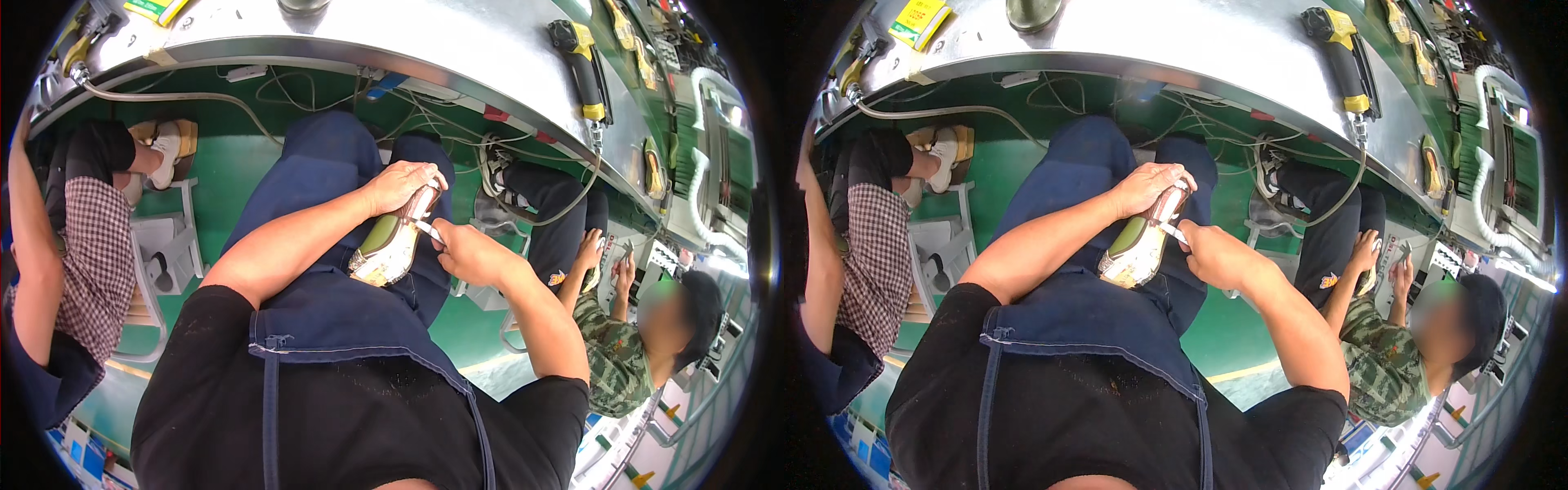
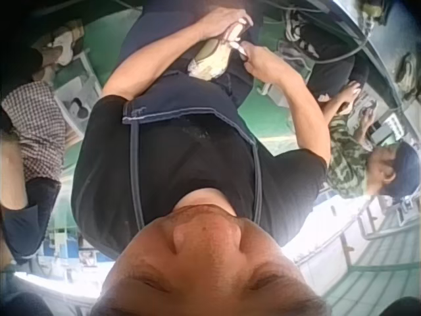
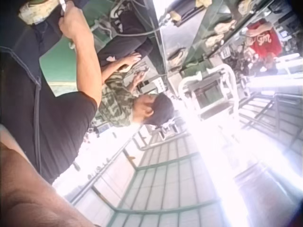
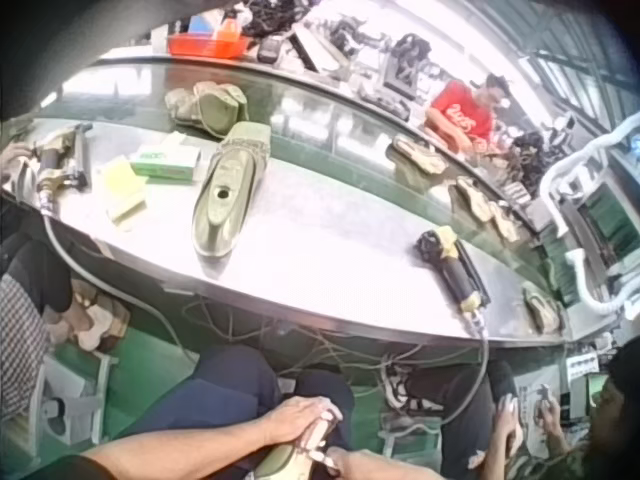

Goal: The person assembles green slippers on a factory assembly line. They pick up a slipper, use pliers to secure a metal band around the heel, and then use a pneumatic nail gun to fasten the sole. The person repeats this process for multiple slippers, placing the finished items on the conveyor belt.

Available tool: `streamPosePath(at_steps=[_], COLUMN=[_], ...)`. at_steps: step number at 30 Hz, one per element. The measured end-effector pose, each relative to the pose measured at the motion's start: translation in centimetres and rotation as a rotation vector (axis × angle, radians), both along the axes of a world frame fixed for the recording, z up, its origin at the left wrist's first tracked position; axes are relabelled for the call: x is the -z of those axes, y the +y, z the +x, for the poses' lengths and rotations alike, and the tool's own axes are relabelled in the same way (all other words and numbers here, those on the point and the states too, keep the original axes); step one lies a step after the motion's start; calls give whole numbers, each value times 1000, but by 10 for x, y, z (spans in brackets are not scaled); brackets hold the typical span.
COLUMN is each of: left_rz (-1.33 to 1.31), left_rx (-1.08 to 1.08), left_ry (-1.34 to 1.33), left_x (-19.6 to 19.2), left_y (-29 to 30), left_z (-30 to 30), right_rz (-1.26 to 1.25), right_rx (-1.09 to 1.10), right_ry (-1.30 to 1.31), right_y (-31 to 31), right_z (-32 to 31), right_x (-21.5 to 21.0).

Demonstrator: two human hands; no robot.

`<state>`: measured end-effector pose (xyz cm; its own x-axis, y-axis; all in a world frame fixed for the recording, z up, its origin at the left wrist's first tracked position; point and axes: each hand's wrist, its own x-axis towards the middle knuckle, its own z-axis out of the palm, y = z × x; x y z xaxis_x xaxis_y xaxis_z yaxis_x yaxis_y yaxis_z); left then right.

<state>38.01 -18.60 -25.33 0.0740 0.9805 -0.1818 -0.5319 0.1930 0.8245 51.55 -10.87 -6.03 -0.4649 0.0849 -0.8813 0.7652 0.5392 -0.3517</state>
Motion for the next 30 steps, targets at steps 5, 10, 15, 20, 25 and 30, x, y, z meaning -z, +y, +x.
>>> streamPosePath(at_steps=[5, 10, 15, 20, 25, 30], left_rz=[14, -3, 16, 29, 10, 17], left_rx=[-4, 22, -1, -5, 15, 0], left_ry=[23, 24, 91, 115, 94, 97], left_x=[-2, -2, -1, 1, 1, 4], left_y=[0, 1, 3, 2, 0, 0], left_z=[0, -2, -3, -3, -3, -1], right_rz=[30, 55, 23, 72, 17, 27], right_rx=[-43, -19, -44, -137, -19, -31], right_ry=[62, -50, -51, -61, -122, -108], right_y=[0, -1, 4, 4, -5, -7], right_z=[6, -2, -5, -13, -9, -16], right_x=[1, -8, -7, -8, -5, -9])
